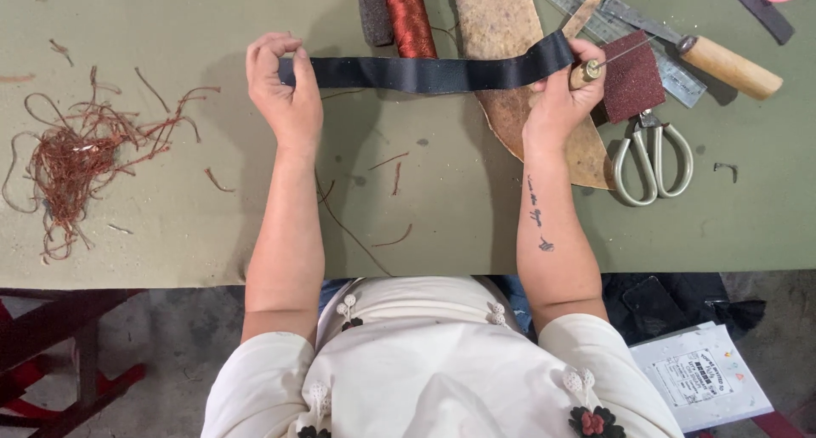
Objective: Using a stitching awl to prepare and align leather straps on a workshop table
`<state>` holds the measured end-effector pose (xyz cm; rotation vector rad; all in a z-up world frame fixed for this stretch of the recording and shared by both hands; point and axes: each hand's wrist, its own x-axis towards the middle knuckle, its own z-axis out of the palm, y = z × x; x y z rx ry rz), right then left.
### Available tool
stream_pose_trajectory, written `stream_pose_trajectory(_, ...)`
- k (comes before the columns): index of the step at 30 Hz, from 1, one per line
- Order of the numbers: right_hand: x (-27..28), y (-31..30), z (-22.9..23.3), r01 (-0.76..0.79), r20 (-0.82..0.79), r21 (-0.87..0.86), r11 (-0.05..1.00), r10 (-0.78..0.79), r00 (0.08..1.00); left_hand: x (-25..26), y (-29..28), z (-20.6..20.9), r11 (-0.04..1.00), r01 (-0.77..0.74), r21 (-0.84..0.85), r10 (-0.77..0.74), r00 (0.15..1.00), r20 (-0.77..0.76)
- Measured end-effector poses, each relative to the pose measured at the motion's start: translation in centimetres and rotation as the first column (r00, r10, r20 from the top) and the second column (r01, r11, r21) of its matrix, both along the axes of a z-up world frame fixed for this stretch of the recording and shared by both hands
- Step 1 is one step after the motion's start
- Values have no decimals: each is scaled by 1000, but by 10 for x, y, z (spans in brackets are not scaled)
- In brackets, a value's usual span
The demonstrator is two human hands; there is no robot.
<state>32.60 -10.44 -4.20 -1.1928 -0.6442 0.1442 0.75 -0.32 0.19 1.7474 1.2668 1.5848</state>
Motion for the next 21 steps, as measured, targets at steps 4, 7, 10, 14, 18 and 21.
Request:
stream_pose_trajectory(4, -1, 0, 3, -25, -17, -10, 1000, 25, 1000, 1, 3, -2, 1000, -5, 17, 6, 999, -31)
stream_pose_trajectory(7, -2, -1, 1, -10, -38, -13, 1000, 9, 999, -1, 4, -8, 999, -7, 35, 9, 999, -54)
stream_pose_trajectory(10, -2, -4, 5, -14, -20, 66, 998, 15, 1000, -1, 0, -9, 999, 9, 48, -8, 1000, -14)
stream_pose_trajectory(14, 23, -6, 14, 166, -80, 76, 983, -160, 984, 2, 4, -7, 997, -1, 77, 1, 1000, -7)
stream_pose_trajectory(18, 77, -23, -19, 232, -278, 248, 940, -161, 947, -2, 4, -16, 995, -42, 85, 42, 999, -2)
stream_pose_trajectory(21, 84, -34, -10, 336, -380, 107, 936, -274, 883, -1, 3, -19, 997, -21, 71, 20, 1000, 4)
